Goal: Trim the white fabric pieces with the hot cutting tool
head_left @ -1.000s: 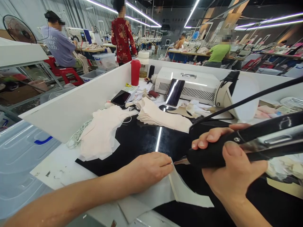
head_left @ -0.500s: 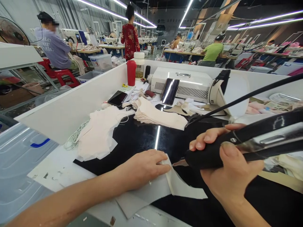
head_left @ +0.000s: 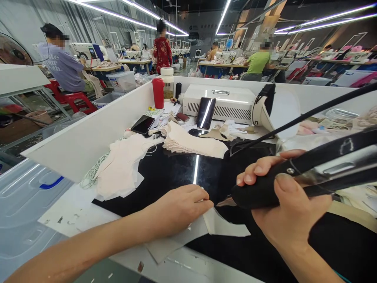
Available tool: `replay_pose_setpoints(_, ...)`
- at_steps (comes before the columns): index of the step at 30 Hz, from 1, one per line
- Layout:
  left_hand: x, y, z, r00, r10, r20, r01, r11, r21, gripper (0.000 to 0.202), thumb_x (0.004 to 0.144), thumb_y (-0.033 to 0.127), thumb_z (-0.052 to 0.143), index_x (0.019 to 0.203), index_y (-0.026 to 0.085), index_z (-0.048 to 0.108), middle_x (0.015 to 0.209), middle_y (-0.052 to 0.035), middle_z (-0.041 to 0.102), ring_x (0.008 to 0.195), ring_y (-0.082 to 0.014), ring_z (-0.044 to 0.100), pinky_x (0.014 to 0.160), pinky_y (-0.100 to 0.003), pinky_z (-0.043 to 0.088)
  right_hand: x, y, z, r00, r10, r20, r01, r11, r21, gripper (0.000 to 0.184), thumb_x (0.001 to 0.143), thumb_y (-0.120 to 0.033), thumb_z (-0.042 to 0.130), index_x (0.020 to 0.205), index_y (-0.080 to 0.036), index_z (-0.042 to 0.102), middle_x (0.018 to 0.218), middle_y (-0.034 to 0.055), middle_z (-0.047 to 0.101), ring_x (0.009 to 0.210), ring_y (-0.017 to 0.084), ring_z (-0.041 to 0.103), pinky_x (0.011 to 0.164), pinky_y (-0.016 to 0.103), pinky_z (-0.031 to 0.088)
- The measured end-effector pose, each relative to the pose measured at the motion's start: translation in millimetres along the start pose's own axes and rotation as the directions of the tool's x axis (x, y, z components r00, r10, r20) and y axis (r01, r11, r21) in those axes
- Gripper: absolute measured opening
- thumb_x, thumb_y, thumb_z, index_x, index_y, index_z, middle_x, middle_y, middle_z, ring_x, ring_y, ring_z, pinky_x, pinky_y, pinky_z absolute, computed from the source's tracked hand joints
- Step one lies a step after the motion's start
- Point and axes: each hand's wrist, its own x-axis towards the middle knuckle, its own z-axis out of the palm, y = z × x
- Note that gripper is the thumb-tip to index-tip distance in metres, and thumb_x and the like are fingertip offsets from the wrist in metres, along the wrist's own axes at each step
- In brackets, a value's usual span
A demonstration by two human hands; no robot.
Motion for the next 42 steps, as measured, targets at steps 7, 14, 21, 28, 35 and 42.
replay_pose_setpoints(7, -5.2, 5.6, 4.1, 0.998, -0.038, 0.057, 0.043, 0.996, -0.082, 0.041, 0.1, -0.008, 0.056, 0.13, 0.014, 0.075, 0.127, -0.0121, 0.077, 0.113, -0.023, 0.075, 0.101, -0.033, 0.067, -3.9, 2.8, 3.5, 0.999, -0.027, 0.026, 0.027, 1.0, -0.005, 0.043, 0.084, -0.039, 0.105, 0.111, -0.028, 0.073, 0.079, -0.0062, 0.072, 0.059, 0.015, 0.069, 0.055, 0.028, 0.065)
replay_pose_setpoints(14, -11.0, 11.3, 1.6, 1.0, -0.006, -0.006, 0.006, 1.0, 0.022, 0.027, 0.114, 0.003, 0.055, 0.129, 0.016, 0.074, 0.12, -0.0101, 0.076, 0.106, -0.0218, 0.074, 0.097, -0.032, 0.066, -8.2, 5.1, 5.0, 0.999, -0.027, 0.031, 0.028, 0.999, -0.041, 0.045, 0.086, -0.046, 0.103, 0.113, -0.028, 0.071, 0.08, -0.0055, 0.072, 0.059, 0.017, 0.069, 0.054, 0.031, 0.064)
replay_pose_setpoints(21, -8.5, 18.5, 3.4, 0.996, 0.054, -0.064, -0.041, 0.983, 0.181, 0.025, 0.118, 0.007, 0.052, 0.128, 0.015, 0.074, 0.109, -0.0085, 0.073, 0.094, -0.0203, 0.07, 0.093, -0.034, 0.065, -14.9, 5.6, 3.7, 1.0, 0.002, 0.022, 0.0, 0.996, -0.085, 0.039, 0.088, -0.041, 0.101, 0.112, -0.03, 0.072, 0.08, -0.0037, 0.073, 0.06, 0.019, 0.069, 0.057, 0.036, 0.062)
replay_pose_setpoints(28, -8.1, 25.0, 5.9, 0.993, 0.071, -0.09, -0.044, 0.962, 0.269, 0.027, 0.114, 0.001, 0.053, 0.121, 0.016, 0.074, 0.102, -0.007, 0.07, 0.093, -0.0209, 0.07, 0.095, -0.036, 0.067, -14.5, -3.3, 3.1, 1.0, -0.006, -0.002, 0.005, 0.996, -0.086, 0.04, 0.086, -0.042, 0.102, 0.11, -0.03, 0.073, 0.078, -0.0044, 0.072, 0.058, 0.019, 0.069, 0.054, 0.035, 0.062)
replay_pose_setpoints(35, -8.7, 27.1, 6.4, 0.995, 0.072, -0.063, -0.052, 0.958, 0.281, 0.028, 0.113, 0.0, 0.053, 0.125, 0.014, 0.074, 0.099, -0.0071, 0.069, 0.094, -0.0224, 0.071, 0.095, -0.037, 0.068, -20.4, -4.6, -2.5, 1.0, -0.006, 0.019, 0.008, 0.996, -0.085, 0.038, 0.088, -0.038, 0.101, 0.111, -0.03, 0.073, 0.078, -0.0043, 0.073, 0.059, 0.018, 0.07, 0.055, 0.034, 0.064)
replay_pose_setpoints(42, -10.4, 26.9, 2.0, 0.995, 0.059, -0.08, -0.035, 0.962, 0.27, 0.029, 0.115, 0.003, 0.052, 0.131, 0.017, 0.072, 0.112, -0.0088, 0.076, 0.106, -0.0235, 0.076, 0.111, -0.042, 0.066, -19.2, -14.0, -9.6, 1.0, 0.02, -0.02, -0.021, 0.998, -0.059, 0.038, 0.086, -0.036, 0.103, 0.111, -0.029, 0.075, 0.081, -0.0047, 0.073, 0.062, 0.017, 0.071, 0.058, 0.032, 0.066)
